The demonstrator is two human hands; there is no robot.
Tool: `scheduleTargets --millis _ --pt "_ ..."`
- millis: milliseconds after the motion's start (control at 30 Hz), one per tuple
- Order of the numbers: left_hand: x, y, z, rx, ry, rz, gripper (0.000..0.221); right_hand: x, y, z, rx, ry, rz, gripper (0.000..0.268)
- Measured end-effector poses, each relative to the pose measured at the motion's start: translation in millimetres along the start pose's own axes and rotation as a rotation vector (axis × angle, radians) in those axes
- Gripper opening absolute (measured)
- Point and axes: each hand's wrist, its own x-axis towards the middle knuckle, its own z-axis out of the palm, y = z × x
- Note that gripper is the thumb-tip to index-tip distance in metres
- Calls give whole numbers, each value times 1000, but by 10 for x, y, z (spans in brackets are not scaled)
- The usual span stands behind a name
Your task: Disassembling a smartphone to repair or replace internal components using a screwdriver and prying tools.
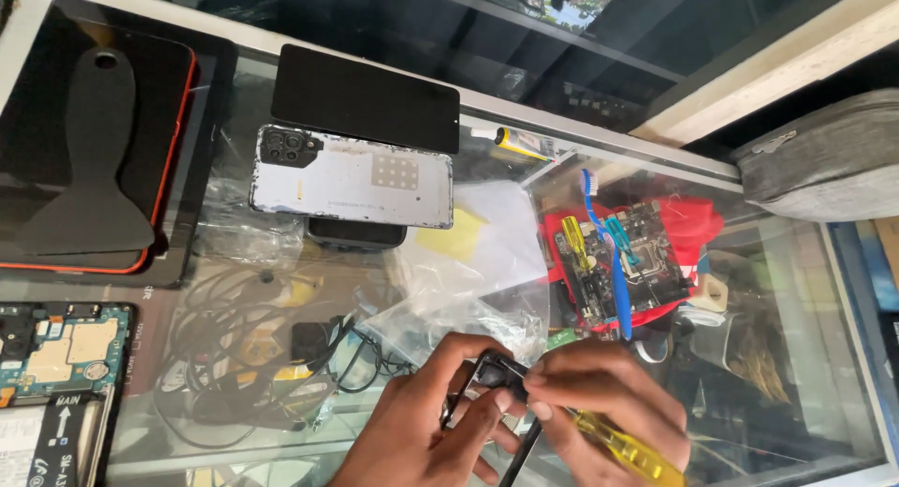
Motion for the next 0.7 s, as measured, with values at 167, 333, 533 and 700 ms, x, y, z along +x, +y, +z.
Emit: scheduleTargets --millis 167,333,533,700 --pt "5 -6 -6 63 0 23 37 -28 -106 100 -52 121 124 9" --pt "3 -3 -29 71 -6 48 44 -17 -138 139 -81 136 153 15" --pt "-28 69 -41 139 19 -45 46 -23 -105 124 -99 109 151 14" --pt "-27 77 -61 127 -11 -13 47 -24 -103 115 -90 89 131 13"
